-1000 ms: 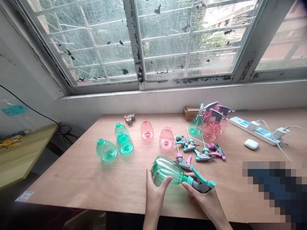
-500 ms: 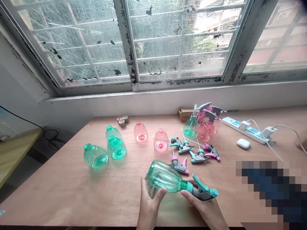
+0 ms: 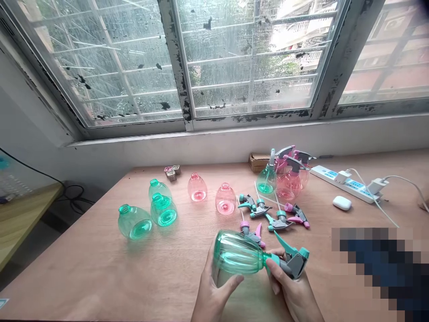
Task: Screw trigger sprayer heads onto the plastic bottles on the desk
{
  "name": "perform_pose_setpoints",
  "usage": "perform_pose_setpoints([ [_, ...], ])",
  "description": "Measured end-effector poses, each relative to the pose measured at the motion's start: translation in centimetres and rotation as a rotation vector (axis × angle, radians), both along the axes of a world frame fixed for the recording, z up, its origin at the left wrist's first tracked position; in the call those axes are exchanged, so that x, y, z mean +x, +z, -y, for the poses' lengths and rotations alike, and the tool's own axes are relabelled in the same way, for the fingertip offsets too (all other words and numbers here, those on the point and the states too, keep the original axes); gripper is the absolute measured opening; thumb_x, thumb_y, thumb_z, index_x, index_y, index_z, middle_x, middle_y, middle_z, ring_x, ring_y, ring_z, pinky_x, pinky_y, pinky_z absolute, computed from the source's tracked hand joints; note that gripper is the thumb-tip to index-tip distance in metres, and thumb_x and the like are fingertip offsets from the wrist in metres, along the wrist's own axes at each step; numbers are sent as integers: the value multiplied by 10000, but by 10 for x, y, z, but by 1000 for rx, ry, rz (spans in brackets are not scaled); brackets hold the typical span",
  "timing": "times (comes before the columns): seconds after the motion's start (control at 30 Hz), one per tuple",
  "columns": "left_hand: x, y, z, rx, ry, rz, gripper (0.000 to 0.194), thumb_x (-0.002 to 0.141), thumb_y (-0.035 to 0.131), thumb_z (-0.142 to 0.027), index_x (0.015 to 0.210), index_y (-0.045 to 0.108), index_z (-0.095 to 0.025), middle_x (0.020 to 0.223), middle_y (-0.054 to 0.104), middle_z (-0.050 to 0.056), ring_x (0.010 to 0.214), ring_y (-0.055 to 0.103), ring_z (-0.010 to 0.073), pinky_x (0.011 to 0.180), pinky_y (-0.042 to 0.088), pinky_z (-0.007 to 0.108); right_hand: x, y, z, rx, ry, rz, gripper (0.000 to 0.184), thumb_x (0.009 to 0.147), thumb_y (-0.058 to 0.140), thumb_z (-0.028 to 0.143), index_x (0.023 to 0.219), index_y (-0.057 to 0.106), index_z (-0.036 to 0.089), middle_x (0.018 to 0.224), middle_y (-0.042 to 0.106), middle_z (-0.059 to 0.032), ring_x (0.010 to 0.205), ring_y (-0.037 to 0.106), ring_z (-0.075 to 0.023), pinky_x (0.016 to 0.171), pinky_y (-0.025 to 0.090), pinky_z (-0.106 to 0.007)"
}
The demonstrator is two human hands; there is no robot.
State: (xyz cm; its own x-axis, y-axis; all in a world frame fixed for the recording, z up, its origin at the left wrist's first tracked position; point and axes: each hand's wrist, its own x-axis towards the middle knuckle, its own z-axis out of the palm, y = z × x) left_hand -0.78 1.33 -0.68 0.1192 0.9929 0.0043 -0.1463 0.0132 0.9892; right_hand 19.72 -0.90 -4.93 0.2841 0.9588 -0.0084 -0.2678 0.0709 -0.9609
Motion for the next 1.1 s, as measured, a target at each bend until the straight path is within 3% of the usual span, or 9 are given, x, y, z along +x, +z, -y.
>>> perform_pose_setpoints([
  [0.07, -2, -1, 0, -1, -32, 11, 930, 786, 932, -375, 1598, 490, -275, 1617, 592, 116, 1525, 515, 373, 1307, 366, 513, 1, -1, 1, -16, 7, 4, 391, 871, 875, 526, 1019, 713, 203, 499, 573, 52, 442, 508, -147, 492, 396, -260],
  [0.23, -1, -7, 2, -25, 44, 107, 1076, 716, 966, -496, 1629, 444, -272, 1641, 562, 145, 1526, 509, 403, 1261, 437, 502, 3, -4, 1, -26, 41, 2, 399, 864, 886, 506, 1034, 705, 193, 516, 568, 48, 472, 494, -156, 509, 396, -281],
  [0.37, 1, -4, 1, 7, 11, 60, 803, 802, 912, -478, 1513, 608, -264, 1528, 675, 132, 1467, 574, 414, 1241, 454, 527, 3, -4, 0, -17, 56, 18, 386, 903, 846, 518, 1025, 689, 187, 490, 529, 62, 458, 467, -147, 504, 364, -275],
  [0.43, 0, -3, 1, 16, -19, 19, 739, 843, 890, -422, 1512, 609, -288, 1550, 660, 105, 1489, 555, 390, 1267, 420, 521, 2, -3, -1, -6, 52, 2, 370, 927, 822, 522, 1015, 678, 193, 492, 505, 73, 454, 441, -135, 494, 344, -264],
  [0.77, -3, -18, 3, 0, -14, 51, 1041, 788, 930, -447, 1662, 379, -320, 1686, 509, 111, 1571, 446, 382, 1289, 395, 501, 2, 0, 3, -10, 48, -4, 374, 922, 811, 548, 964, 687, 198, 515, 491, 71, 448, 423, -128, 480, 331, -265],
  [0.97, -3, -19, -1, 46, 16, 30, 834, 793, 933, -424, 1527, 569, -269, 1559, 635, 128, 1481, 556, 408, 1266, 422, 513, 2, 0, 2, -26, 46, 17, 395, 918, 805, 566, 949, 701, 186, 502, 486, 63, 454, 425, -132, 486, 327, -268],
  [1.1, -3, -20, 0, 62, 28, -45, 876, 807, 924, -378, 1582, 520, -328, 1603, 596, 92, 1541, 487, 383, 1295, 377, 516, 2, 2, 1, -25, 34, -34, 381, 918, 818, 545, 991, 689, 194, 521, 500, 68, 448, 421, -121, 482, 335, -258],
])
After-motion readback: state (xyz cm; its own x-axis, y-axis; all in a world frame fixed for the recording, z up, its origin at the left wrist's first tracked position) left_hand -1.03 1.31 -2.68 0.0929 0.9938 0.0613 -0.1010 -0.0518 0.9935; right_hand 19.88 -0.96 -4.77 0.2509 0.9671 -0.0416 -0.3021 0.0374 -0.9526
